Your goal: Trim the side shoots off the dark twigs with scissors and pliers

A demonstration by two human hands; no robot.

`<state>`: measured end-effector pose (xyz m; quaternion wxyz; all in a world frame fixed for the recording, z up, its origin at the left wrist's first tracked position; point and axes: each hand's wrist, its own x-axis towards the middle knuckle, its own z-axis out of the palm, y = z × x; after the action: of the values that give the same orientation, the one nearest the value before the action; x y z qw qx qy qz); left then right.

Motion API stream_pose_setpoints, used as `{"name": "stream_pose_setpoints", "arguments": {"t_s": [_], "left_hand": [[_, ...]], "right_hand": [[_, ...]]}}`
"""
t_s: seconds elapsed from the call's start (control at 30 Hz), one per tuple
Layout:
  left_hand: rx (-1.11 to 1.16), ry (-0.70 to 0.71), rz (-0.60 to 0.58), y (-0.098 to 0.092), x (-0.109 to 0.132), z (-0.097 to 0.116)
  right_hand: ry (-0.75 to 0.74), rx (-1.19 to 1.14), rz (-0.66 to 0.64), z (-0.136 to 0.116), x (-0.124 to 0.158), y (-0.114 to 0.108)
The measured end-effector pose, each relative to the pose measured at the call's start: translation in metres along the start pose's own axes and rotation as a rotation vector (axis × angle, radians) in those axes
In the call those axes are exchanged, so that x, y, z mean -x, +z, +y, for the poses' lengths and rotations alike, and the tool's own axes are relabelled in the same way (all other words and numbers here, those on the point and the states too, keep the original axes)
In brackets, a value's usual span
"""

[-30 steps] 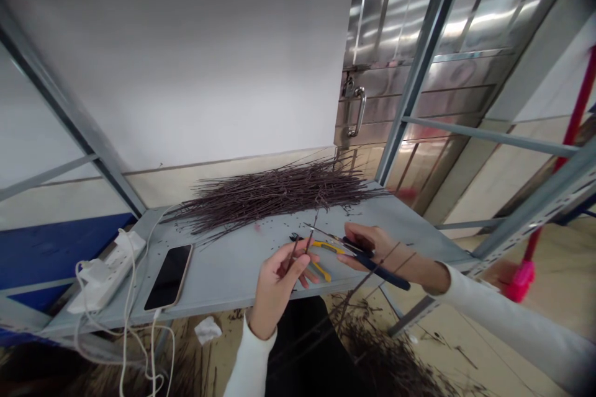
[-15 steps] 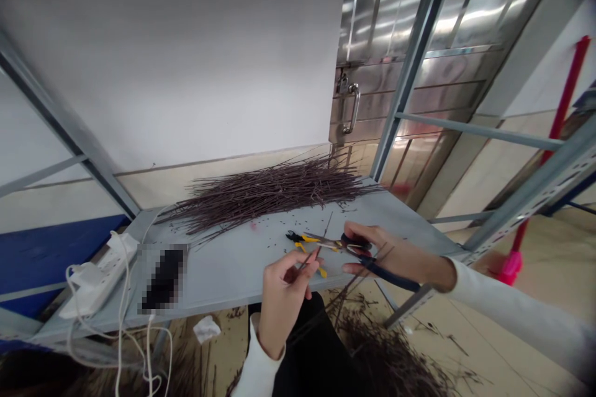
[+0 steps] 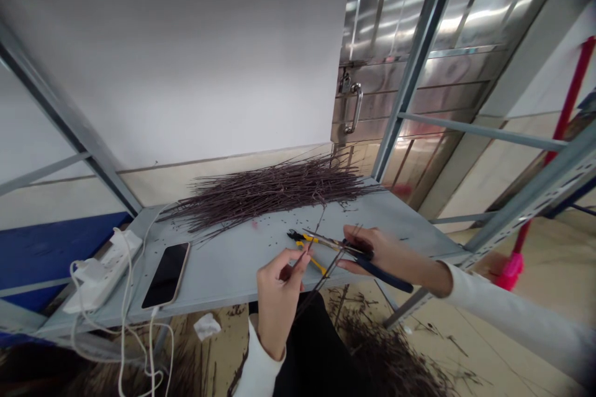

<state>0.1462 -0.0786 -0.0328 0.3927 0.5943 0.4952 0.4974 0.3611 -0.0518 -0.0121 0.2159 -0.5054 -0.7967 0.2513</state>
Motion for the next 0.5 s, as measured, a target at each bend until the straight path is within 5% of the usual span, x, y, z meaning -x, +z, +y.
{"name": "stream_pose_setpoints", "arguments": {"t_s": [0.3, 0.5], "left_hand": [[-0.077, 0.074, 0.068, 0.007, 0.004, -0.006], [-0.09, 0.104, 0.116, 0.008, 0.007, -0.008]], "right_hand": [[-0.043, 0.018, -0.08, -0.009, -0.004, -0.004], [-0.038, 0.096, 0.005, -0.009, -0.007, -0.001]]}}
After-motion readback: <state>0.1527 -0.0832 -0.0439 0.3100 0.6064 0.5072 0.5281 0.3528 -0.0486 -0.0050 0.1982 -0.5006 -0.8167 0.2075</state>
